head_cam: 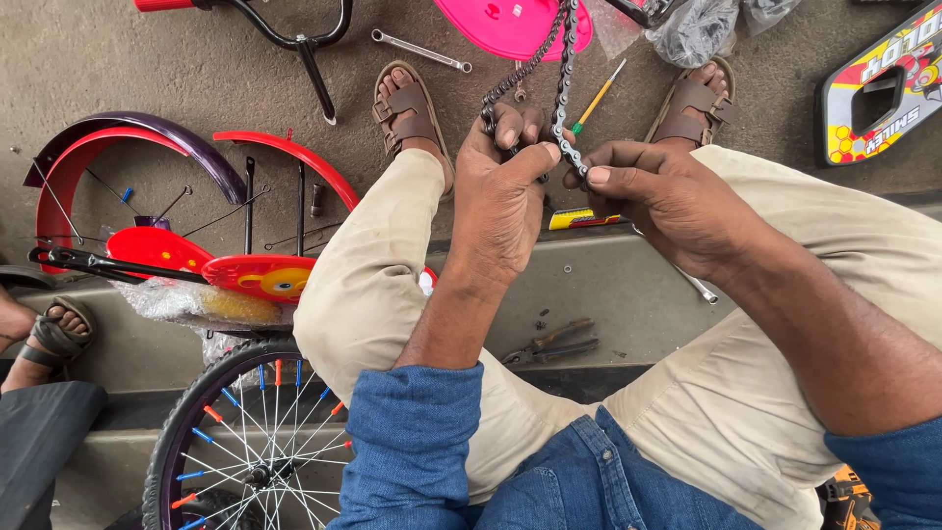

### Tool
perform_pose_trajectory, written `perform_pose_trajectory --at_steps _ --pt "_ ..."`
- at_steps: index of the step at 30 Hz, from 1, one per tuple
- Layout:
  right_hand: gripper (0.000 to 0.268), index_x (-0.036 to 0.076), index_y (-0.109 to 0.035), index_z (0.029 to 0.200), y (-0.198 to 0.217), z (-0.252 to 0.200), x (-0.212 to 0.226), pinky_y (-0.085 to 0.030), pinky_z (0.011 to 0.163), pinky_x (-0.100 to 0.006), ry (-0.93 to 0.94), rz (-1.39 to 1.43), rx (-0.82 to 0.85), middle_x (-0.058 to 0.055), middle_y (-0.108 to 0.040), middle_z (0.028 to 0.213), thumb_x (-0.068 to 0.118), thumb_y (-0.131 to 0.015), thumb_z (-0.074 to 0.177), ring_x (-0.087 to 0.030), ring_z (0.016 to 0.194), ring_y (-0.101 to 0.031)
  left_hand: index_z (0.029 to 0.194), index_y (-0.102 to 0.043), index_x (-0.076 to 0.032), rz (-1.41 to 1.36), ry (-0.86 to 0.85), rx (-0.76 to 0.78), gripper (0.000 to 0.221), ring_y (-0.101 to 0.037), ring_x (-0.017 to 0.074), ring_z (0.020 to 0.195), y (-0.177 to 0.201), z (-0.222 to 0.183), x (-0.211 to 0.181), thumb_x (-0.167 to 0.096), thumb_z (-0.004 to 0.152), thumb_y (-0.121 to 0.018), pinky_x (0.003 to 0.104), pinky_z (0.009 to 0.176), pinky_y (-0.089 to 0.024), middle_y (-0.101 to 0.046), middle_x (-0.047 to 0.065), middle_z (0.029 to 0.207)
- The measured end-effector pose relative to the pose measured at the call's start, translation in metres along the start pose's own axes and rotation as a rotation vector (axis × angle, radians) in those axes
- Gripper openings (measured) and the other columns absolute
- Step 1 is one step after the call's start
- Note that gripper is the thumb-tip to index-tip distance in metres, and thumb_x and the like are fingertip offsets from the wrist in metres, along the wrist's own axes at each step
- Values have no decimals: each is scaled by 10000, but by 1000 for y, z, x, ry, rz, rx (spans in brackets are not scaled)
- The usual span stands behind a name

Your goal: The person sits on the ground assembling a children's tricycle. They thread and join the bicycle chain by hand, pick up and reposition wheels and frame parts, use pliers on a chain link, and use a screwdriver to work on a small component.

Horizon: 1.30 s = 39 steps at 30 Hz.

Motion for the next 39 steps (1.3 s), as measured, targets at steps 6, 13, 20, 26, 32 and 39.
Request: perform_pose_trajectory --at_steps 6,13,20,26,32,39 --pt "190 38 -618 1067 4 4 -8 -477 833 -287 15 -21 -15 -9 -600 936 210 -640 987 -114 871 -555 932 -424 -126 -27 -39 11 359 -583 222 1028 2 1 2 162 827 -611 395 977 -456 -493 55 1009" --pt "224 39 -625 1094 0 3 -5 -484 824 -283 14 -16 1 -10 -597 945 230 -650 979 -105 869 -559 932 -424 -123 -40 -39 10 362 -579 216 1018 2 2 3 171 828 -608 387 957 -450 -491 56 1011" --pt "248 25 -625 1099 0 4 -5 -478 801 -273 35 -51 21 -4 -595 964 215 -690 954 -103 860 -553 930 -425 -117 -46 -34 3 350 -589 218 1008 3 3 3 166 829 -604 389 959 -459 -490 54 998" --pt "192 16 -624 1105 4 7 -8 -475 849 -284 43 3 -5 -15 -613 981 163 -638 982 -106 897 -559 933 -422 -117 -24 -40 3 357 -592 213 987 2 2 4 172 829 -604 388 940 -463 -491 54 990" --pt "208 20 -635 1088 3 8 -5 -468 864 -312 49 11 -22 -36 -620 961 210 -596 1010 -124 904 -563 926 -421 -111 -7 -9 -1 353 -606 216 972 -1 1 3 169 822 -610 378 898 -474 -487 56 984" --pt "215 46 -645 1039 7 8 -8 -456 850 -318 64 7 1 -24 -606 925 258 -612 1031 -125 885 -543 923 -415 -103 11 -15 22 364 -597 206 986 -3 0 6 183 827 -619 366 915 -494 -464 62 997"
Point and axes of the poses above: each hand's wrist, its own z-axis towards the middle knuckle, its own y-axis out of the back of the hand, x = y × z, the point moved 3 cm from there along z, towards the middle knuckle
